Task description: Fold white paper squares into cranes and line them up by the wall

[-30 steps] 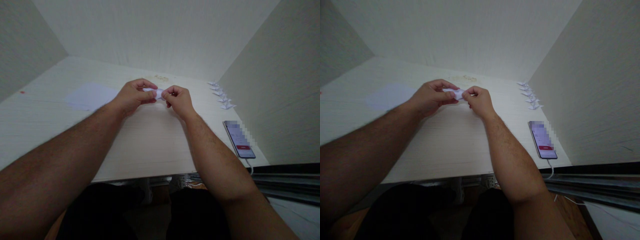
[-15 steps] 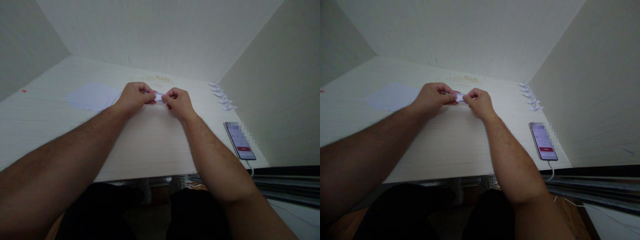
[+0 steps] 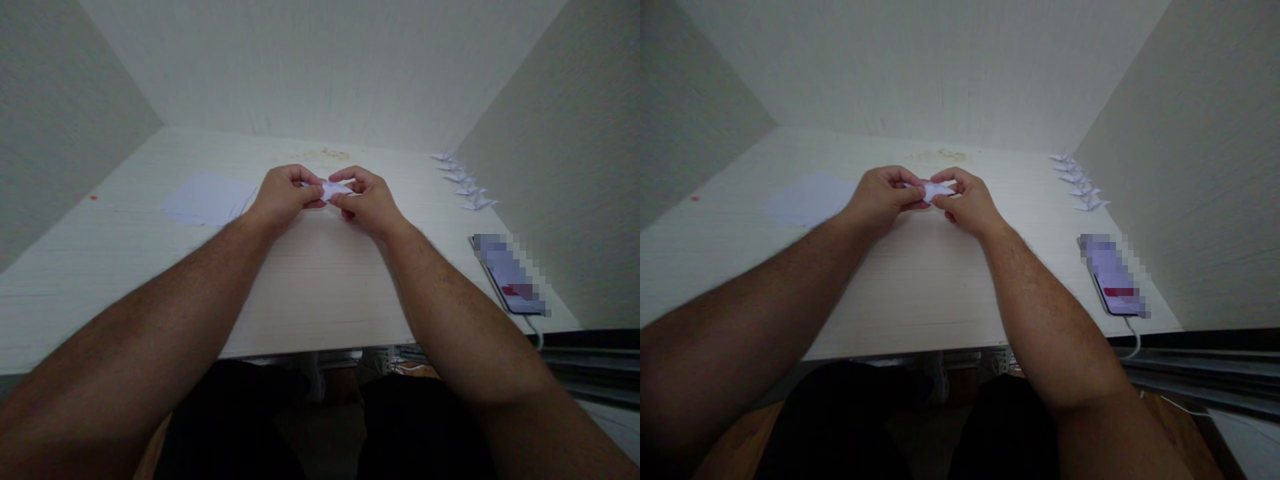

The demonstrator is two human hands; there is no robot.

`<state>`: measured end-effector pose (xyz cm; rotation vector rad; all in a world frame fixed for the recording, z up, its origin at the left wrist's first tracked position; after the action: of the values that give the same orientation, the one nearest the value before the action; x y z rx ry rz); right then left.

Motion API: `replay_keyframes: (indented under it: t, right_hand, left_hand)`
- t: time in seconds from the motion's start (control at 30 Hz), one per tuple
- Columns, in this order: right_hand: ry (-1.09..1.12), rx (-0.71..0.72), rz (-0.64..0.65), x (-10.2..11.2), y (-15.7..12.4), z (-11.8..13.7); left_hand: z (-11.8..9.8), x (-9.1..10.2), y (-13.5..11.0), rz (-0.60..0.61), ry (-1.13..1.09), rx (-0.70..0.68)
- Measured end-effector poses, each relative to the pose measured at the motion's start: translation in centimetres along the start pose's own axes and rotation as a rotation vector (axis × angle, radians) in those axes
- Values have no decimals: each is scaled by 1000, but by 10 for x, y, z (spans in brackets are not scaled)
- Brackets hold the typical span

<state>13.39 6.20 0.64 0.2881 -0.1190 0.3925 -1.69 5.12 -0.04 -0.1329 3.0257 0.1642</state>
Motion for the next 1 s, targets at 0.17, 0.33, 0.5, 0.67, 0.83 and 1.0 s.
replay_keyframes:
  t: [0.17, 0.33, 0.5, 0.67, 0.83, 1.0]
  right_hand:
    - [-60, -39, 23, -2, -3, 3]
    - [-157, -89, 33, -6, -6, -3]
    - [-275, -59, 20, -5, -6, 0]
    - [-352, -19, 1, -3, -5, 4]
    - [-344, -14, -78, -1, -5, 6]
    - [-191, 49, -279, 9, -6, 11]
  left_hand:
    - [0, 0, 0, 3, 6, 16]
    - [-3, -1, -1, 13, 5, -7]
    - [-4, -2, -4, 0, -1, 7]
    - [0, -1, -5, -27, -73, 27]
    - [-4, -2, -5, -28, -43, -35]
    - [-5, 4, -5, -95, -40, -96]
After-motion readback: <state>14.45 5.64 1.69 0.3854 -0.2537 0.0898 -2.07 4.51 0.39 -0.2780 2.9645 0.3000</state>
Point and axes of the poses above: each hand's wrist, its own y-axis towards the middle knuckle, its own x-axis out of the back of the hand, z = x × y, the point moved 8 cm from there along y, towards the middle knuckle, and after that the axes turned 3 degrees about -y, right-handed, at the moved point
